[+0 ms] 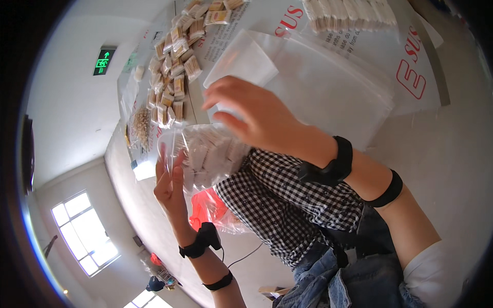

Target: Packing bundles of cotton swabs into plastic bags.

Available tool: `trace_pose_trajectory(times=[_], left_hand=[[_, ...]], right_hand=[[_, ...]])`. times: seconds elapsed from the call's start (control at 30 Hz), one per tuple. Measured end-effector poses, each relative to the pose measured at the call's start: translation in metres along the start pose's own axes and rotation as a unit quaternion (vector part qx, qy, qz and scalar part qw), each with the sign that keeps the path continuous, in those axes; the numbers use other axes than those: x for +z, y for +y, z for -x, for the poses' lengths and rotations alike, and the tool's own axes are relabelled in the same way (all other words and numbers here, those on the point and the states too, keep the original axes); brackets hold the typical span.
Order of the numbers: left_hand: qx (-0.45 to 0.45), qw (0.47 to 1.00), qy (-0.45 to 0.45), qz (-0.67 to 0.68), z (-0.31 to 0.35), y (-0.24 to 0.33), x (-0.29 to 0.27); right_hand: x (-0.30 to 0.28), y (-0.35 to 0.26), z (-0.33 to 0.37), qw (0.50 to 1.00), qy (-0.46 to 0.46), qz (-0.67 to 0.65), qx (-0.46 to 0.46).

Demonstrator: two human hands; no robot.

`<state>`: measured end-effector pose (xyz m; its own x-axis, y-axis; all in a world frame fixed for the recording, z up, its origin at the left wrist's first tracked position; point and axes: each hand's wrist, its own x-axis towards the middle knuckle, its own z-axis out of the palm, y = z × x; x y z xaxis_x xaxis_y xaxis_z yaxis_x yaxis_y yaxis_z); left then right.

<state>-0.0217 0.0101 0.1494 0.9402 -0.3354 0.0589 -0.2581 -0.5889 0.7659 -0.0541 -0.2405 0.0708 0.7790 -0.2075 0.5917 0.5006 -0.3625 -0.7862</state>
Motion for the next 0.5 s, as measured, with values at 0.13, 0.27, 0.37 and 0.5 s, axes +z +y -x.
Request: trace_pose_trajectory(times=[0.13, 0.27, 0.37, 0.5], left_hand=[[0.050, 0.997, 0.051, -0.016, -0.011, -0.022, 0.002], [-0.061, 0.982, 0.178, 0.025, -0.038, -0.048, 0.008], [-0.175, 0.927, 0.231, 0.238, -0.036, -0.083, -0.012], [-0.249, 0.858, 0.219, 0.393, -0.028, -0.122, 0.017]], right_hand=[[-0.008, 0.017, 0.025, 0.978, 0.024, -0.087, 0.187], [-0.019, 0.031, 0.044, 0.973, 0.009, -0.058, 0.222], [-0.012, 0.027, 0.042, 0.974, -0.013, -0.056, 0.219], [-0.009, 0.032, 0.035, 0.977, -0.013, -0.024, 0.214]])
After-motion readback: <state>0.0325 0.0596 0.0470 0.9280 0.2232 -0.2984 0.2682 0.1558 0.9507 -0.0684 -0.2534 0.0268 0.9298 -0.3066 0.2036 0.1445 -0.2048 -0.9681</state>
